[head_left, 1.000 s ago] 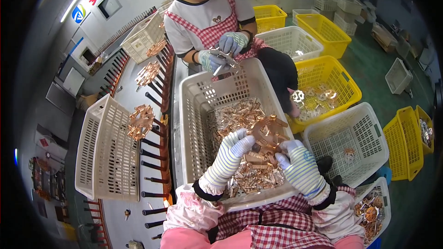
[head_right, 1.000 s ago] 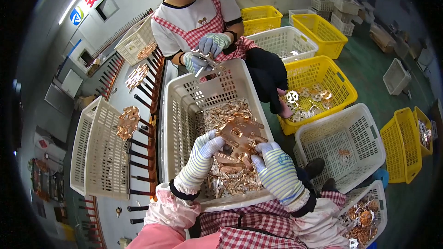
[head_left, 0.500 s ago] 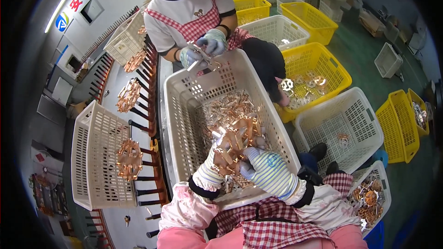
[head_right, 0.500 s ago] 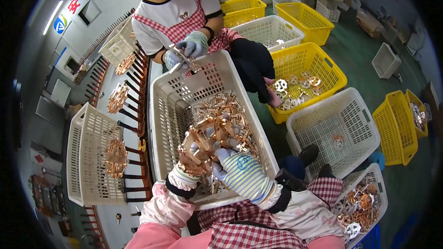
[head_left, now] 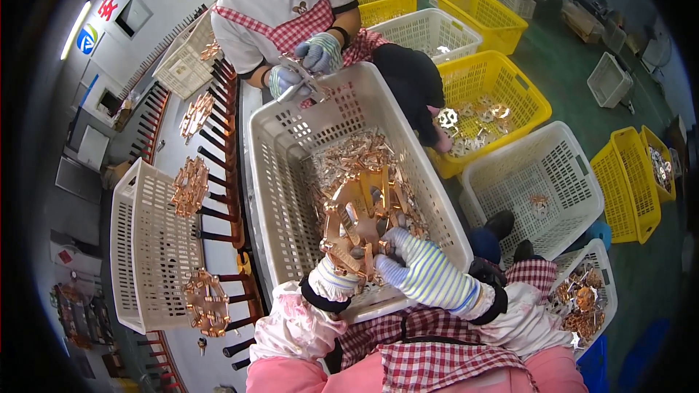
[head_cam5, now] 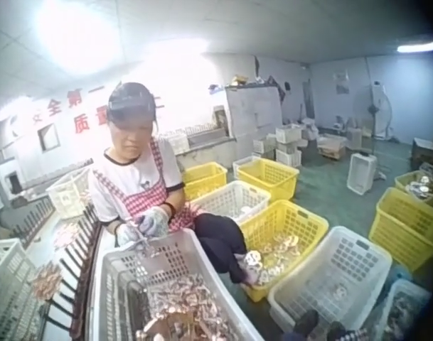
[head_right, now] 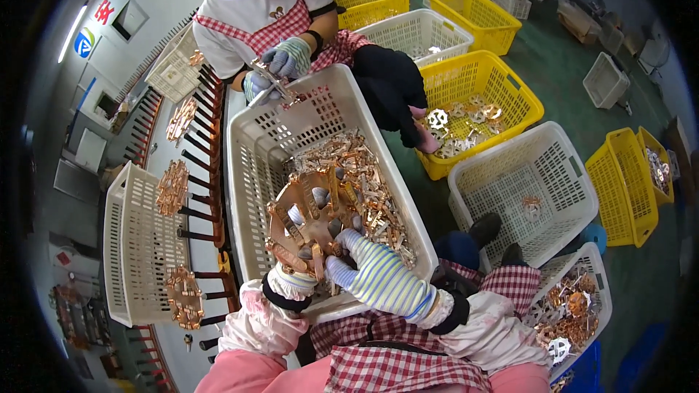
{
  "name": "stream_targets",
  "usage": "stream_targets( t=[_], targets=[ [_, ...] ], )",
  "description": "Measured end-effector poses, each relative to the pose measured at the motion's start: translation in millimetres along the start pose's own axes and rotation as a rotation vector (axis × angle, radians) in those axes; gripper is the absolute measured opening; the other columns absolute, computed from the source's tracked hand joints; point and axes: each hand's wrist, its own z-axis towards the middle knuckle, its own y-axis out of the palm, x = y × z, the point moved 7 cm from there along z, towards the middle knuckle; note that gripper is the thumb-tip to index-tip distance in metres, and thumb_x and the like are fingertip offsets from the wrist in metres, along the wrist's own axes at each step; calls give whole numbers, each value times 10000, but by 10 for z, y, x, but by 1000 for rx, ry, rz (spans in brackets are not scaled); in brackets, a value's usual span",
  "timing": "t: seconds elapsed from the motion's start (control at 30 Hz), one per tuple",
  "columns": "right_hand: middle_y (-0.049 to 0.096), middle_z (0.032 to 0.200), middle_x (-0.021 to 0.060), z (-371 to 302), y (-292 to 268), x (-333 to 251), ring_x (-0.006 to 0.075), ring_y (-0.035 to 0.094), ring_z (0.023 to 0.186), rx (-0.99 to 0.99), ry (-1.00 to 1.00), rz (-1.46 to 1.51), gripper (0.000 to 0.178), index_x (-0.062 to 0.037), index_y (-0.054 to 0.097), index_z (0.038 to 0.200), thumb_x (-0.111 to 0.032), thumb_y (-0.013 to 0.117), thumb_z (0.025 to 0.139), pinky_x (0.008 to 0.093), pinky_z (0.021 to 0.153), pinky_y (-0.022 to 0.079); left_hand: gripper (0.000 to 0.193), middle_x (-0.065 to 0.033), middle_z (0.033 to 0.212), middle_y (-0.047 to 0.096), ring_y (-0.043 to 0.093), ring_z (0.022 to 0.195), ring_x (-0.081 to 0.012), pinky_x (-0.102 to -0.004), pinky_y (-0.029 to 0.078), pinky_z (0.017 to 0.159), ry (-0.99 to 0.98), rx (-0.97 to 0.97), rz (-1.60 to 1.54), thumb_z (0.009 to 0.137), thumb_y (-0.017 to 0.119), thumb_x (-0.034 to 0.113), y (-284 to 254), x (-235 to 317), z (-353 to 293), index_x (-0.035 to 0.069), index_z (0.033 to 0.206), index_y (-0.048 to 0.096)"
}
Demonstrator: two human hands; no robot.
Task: Sorting small gold-colored mechanical gear components between plastic storage bins.
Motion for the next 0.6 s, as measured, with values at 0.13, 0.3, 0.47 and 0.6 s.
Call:
stream_targets(
  t=[0.13,0.3,0.47,0.6],
  targets=[
    [618,803,129,-54,-72,-167,198,603,692,-20,-15,-197,286,12,554,1082,-171,614,871,319,643,495,776,-206,1368,417,474,1190,-387,-503,439,976,69,-13,69,879,387,651,33,-3,18,104,1427,336],
    [618,741,187,-121,-48,-95,295,634,650,-47,86,330,292,0,565,1077,-197,611,866,347,611,513,786,-186,1364,416,474,1180,-367,-493,424,975,114,-17,209,870,401,655,119,86,142,110,1432,328],
    [585,665,25,-164,-93,-355,121,556,540,87,-439,-647,95,-42,544,952,-128,543,912,266,481,419,719,-155,1267,465,519,1058,-291,-414,465,855,125,26,644,887,485,551,319,125,395,95,1421,330],
    [595,669,48,-251,45,-23,149,569,545,-358,286,346,73,-46,537,908,-117,538,891,292,500,443,678,-131,1188,504,555,961,-230,-352,498,759,146,63,1007,900,553,469,538,166,526,82,1411,332]
  ],
)
